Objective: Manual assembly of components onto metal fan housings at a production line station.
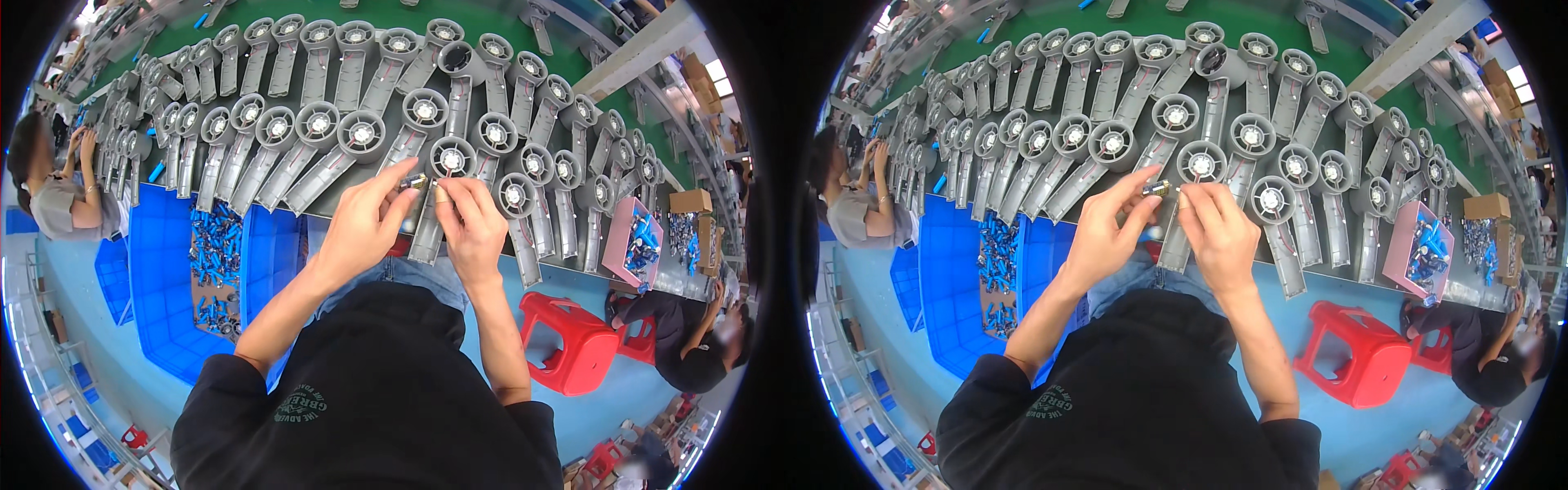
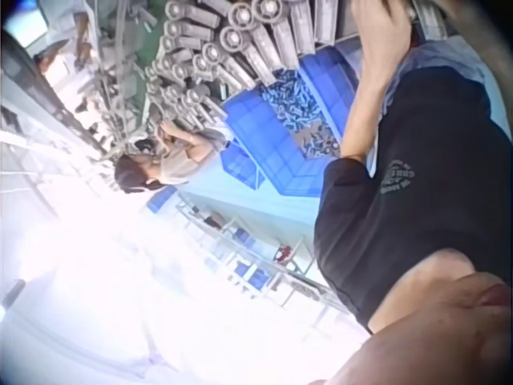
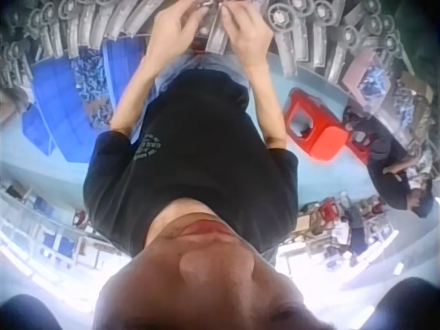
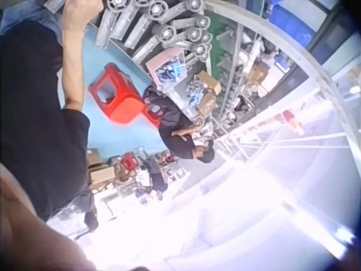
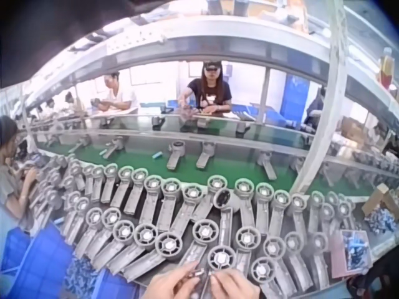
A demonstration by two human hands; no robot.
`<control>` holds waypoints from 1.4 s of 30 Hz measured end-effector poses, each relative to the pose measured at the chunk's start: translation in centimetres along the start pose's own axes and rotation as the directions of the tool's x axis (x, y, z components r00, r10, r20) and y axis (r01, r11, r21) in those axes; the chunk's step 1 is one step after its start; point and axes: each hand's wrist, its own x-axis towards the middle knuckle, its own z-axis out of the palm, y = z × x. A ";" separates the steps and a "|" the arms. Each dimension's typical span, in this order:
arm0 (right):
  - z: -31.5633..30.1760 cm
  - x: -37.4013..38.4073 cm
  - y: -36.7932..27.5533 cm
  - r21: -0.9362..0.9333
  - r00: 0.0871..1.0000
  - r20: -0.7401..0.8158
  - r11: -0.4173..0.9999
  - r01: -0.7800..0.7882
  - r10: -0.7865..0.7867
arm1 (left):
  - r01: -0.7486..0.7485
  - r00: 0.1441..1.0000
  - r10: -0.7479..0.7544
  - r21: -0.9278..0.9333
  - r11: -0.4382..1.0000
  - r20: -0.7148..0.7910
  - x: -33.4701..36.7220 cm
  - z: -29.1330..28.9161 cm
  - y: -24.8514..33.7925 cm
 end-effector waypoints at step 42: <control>-0.3 0.9 0.3 0.276 0.992 0.076 0.953 -0.121 0.104 | -0.250 0.967 0.243 -0.088 0.964 -0.079 0.2 1.2 -1.7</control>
